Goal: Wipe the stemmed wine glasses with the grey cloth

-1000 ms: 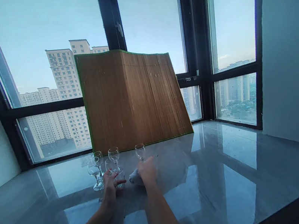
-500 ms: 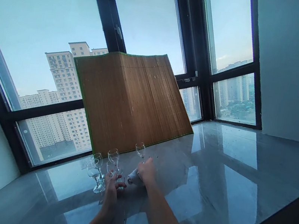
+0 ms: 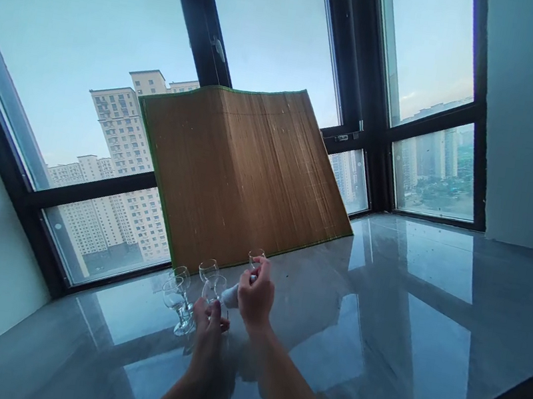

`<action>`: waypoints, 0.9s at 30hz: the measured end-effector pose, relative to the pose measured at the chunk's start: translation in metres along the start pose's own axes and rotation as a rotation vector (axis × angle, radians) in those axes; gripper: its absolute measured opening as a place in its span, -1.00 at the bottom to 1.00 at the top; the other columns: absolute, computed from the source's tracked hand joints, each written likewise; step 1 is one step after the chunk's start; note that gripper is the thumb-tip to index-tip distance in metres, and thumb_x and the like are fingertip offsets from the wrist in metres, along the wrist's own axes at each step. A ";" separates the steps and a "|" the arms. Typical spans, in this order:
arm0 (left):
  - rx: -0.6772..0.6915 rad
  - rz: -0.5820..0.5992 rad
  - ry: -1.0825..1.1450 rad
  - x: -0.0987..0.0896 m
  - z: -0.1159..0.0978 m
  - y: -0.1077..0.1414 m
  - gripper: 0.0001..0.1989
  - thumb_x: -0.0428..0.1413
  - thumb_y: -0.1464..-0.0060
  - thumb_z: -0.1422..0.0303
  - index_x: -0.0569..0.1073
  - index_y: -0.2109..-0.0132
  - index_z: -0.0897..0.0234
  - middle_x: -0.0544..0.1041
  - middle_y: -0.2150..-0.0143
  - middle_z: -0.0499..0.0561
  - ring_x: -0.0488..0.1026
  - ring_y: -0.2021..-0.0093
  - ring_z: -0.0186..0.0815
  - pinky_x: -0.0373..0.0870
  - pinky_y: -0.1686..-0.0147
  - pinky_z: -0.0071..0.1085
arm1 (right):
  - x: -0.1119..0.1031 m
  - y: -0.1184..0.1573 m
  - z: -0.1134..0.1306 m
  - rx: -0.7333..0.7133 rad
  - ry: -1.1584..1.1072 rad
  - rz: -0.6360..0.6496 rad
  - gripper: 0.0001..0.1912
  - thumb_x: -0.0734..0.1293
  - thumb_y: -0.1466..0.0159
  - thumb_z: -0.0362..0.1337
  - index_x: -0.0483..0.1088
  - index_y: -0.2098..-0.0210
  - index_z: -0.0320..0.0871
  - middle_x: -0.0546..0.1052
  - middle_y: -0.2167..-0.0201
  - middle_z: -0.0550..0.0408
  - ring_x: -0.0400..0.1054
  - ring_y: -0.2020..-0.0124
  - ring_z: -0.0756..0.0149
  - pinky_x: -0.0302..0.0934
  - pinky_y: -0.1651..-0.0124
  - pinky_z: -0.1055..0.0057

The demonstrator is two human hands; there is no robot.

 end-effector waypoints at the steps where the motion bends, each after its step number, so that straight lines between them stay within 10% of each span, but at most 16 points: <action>1: 0.016 0.002 0.007 0.000 0.000 0.001 -0.40 -0.01 -0.26 0.03 0.10 -0.33 0.15 0.46 0.21 0.01 0.47 0.37 -0.26 0.46 0.28 -0.31 | 0.003 0.006 0.007 -0.056 -0.029 0.021 -0.70 0.19 -0.26 -0.27 0.31 0.02 -0.14 0.43 0.44 0.14 0.37 0.43 0.22 0.23 0.28 0.35; 9: 0.185 -0.039 -0.120 -0.002 -0.014 0.006 -0.44 0.20 -0.10 0.19 0.33 -0.22 0.21 0.46 0.10 0.06 0.42 0.25 -0.25 0.41 0.16 -0.33 | 0.002 0.019 0.022 -0.302 -0.066 0.039 -0.57 0.23 -0.18 -0.31 0.22 -0.05 -0.09 0.33 0.37 0.18 0.30 0.39 0.26 0.24 0.25 0.35; 20: 0.270 0.047 -0.195 0.006 -0.028 0.015 -0.51 0.12 -0.18 0.16 0.36 -0.21 0.20 0.44 0.11 0.03 0.41 0.23 -0.26 0.39 0.07 -0.30 | -0.030 -0.006 0.004 -0.072 -0.032 -0.347 -0.64 0.13 -0.26 -0.30 0.19 -0.06 -0.12 0.36 0.18 0.00 0.31 0.19 0.16 0.22 0.04 0.24; 27: 0.199 0.009 -0.156 0.001 -0.018 0.008 -0.48 0.15 -0.16 0.14 0.36 -0.21 0.21 0.47 0.13 0.06 0.43 0.22 -0.23 0.42 0.09 -0.28 | 0.009 -0.005 -0.008 -0.105 -0.020 0.133 -0.65 0.18 -0.23 -0.31 0.30 -0.01 -0.13 0.48 0.32 0.09 0.40 0.36 0.25 0.25 0.22 0.36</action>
Point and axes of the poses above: each hand's wrist, its own y-axis away from the middle knuckle, its own x-axis out of the palm, z = x × y, the point moved 6 cm from there along -y, towards the middle knuckle
